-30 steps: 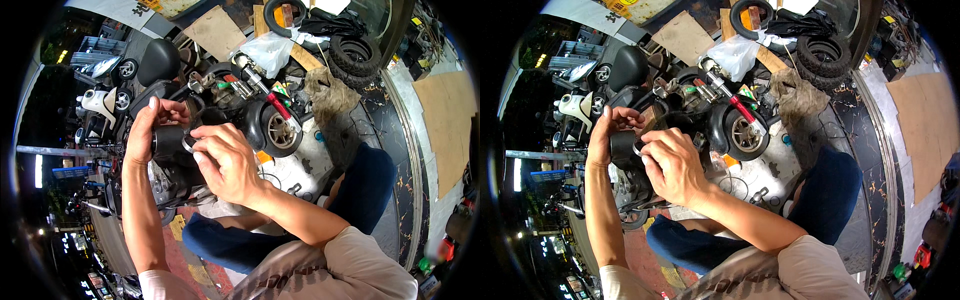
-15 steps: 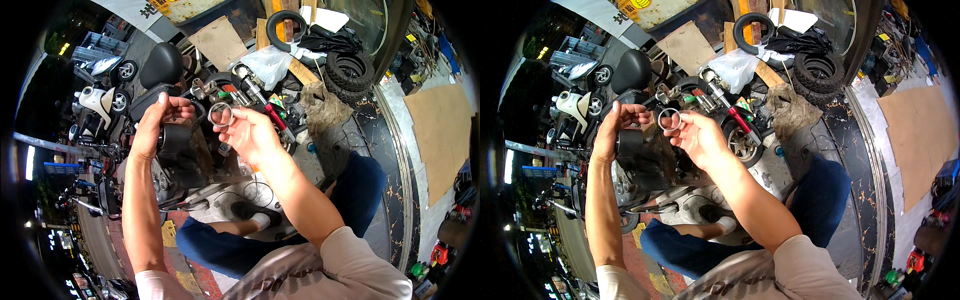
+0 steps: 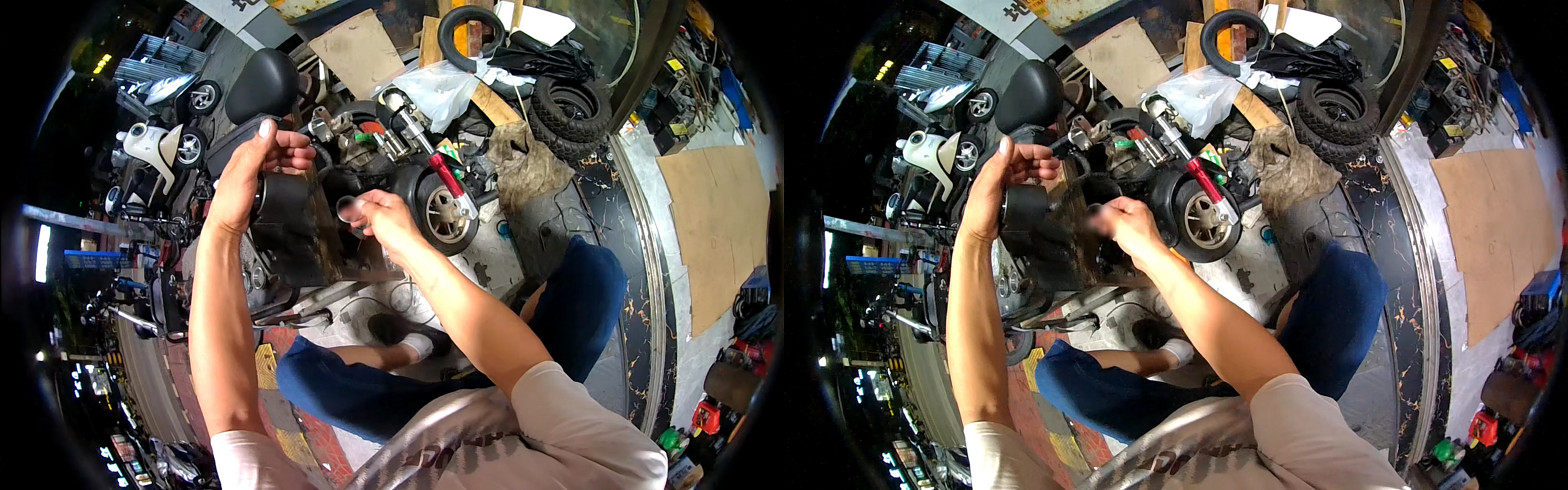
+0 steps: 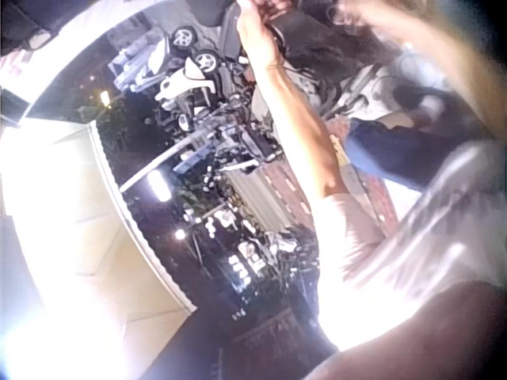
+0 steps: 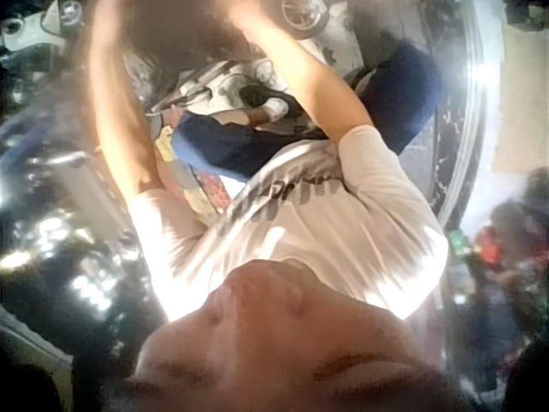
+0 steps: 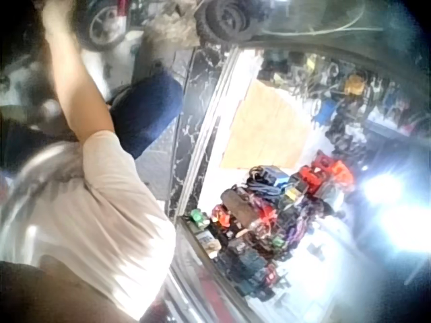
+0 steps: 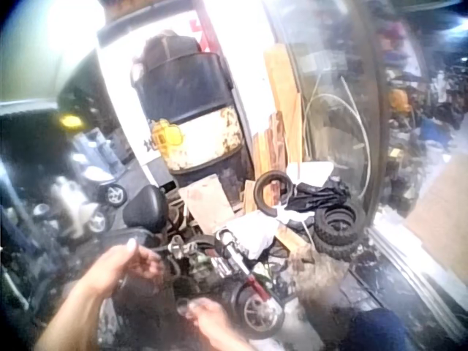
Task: The person removes the seat and covers of an electric scooter, uses a metal rod and hammer to tap internal components, wipes down parts with a cloth, and handles small plastic clips and mechanical fasteners while sitting on the ground.
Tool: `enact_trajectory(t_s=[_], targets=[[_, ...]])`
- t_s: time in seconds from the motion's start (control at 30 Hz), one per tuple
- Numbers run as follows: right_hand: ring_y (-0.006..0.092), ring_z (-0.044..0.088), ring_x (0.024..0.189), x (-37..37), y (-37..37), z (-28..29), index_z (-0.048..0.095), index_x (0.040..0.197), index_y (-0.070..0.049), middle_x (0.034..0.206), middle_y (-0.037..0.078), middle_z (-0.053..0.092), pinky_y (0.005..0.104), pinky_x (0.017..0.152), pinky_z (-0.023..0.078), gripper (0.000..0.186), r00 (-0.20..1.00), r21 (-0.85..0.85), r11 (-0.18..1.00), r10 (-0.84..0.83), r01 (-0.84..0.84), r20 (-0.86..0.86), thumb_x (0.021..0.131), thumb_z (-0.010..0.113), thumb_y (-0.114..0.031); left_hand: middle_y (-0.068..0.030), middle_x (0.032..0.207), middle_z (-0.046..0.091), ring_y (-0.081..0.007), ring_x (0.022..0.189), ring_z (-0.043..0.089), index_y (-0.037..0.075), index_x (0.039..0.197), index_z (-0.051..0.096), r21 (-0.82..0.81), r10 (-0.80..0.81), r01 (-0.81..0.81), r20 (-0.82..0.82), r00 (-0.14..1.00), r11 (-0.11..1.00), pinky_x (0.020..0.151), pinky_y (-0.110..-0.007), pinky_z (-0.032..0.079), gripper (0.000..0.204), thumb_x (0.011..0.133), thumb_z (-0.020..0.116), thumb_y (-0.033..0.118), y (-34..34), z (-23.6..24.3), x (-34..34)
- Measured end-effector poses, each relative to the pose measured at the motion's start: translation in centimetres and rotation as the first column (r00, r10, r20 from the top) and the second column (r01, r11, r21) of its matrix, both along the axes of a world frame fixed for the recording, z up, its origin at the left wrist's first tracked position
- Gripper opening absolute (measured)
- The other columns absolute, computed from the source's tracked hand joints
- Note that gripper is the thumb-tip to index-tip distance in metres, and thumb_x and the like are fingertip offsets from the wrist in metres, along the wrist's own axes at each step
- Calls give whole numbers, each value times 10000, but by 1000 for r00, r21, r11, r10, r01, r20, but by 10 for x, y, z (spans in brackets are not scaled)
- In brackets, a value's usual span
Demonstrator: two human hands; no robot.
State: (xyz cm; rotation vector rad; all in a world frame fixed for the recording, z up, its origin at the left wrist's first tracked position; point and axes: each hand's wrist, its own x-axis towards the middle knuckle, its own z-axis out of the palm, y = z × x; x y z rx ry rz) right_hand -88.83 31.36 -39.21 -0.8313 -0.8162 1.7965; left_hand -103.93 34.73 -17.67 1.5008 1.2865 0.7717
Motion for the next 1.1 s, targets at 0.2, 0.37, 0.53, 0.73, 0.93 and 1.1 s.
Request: enact_trajectory(t_s=[0.2,0.37,0.53,0.73,0.93,1.1], targets=[[128,681,785,-53,-1,-82,734,957,10,883,63,766,304,756,543,173,880,30,996,-88,84,466,974,643,-136,-168,1104,719,-210,989,698,-61,1197,646,-13,22,-22,-13,1000,1000,947,-347,559,703,1050,456,600,0,1,2],[136,673,728,-73,-12,-114,731,957,-42,875,67,764,301,634,516,190,920,-238,969,37,62,390,959,614,-192,-166,1106,725,-204,995,699,-56,1203,648,-1,30,-30,-44,999,1000,943,-345,554,712,1041,465,612,-1,2,3],[95,618,624,-62,-27,-111,664,877,-99,802,50,736,246,465,395,166,973,-399,915,151,-70,176,967,534,-150,-165,1123,726,-197,1017,698,-56,1209,658,11,2,-1,-64,998,1000,936,-333,548,729,1029,475,627,0,2,2],[174,681,742,-47,-16,-99,707,994,-6,941,129,770,340,646,545,240,906,-228,933,334,-278,261,973,573,-203,-168,1132,724,-192,1023,697,-53,1214,656,-1,1,-1,-37,999,1000,924,-320,552,706,1031,494,609,0,1,2],[209,695,716,-27,7,-86,763,877,-30,851,119,757,375,656,552,218,365,-182,650,610,-738,703,856,603,-177,-167,1127,724,-191,1022,697,-54,1215,653,6,-3,3,-54,999,1000,929,-321,552,702,1032,493,605,0,1,1],[242,719,745,5,15,-72,791,879,-31,845,113,764,398,686,558,193,142,-104,758,251,-643,958,806,653,-145,-163,1123,721,-196,1015,694,-44,1218,651,-4,-24,24,-32,999,1000,906,-328,551,698,1033,485,609,1,0,-1]])
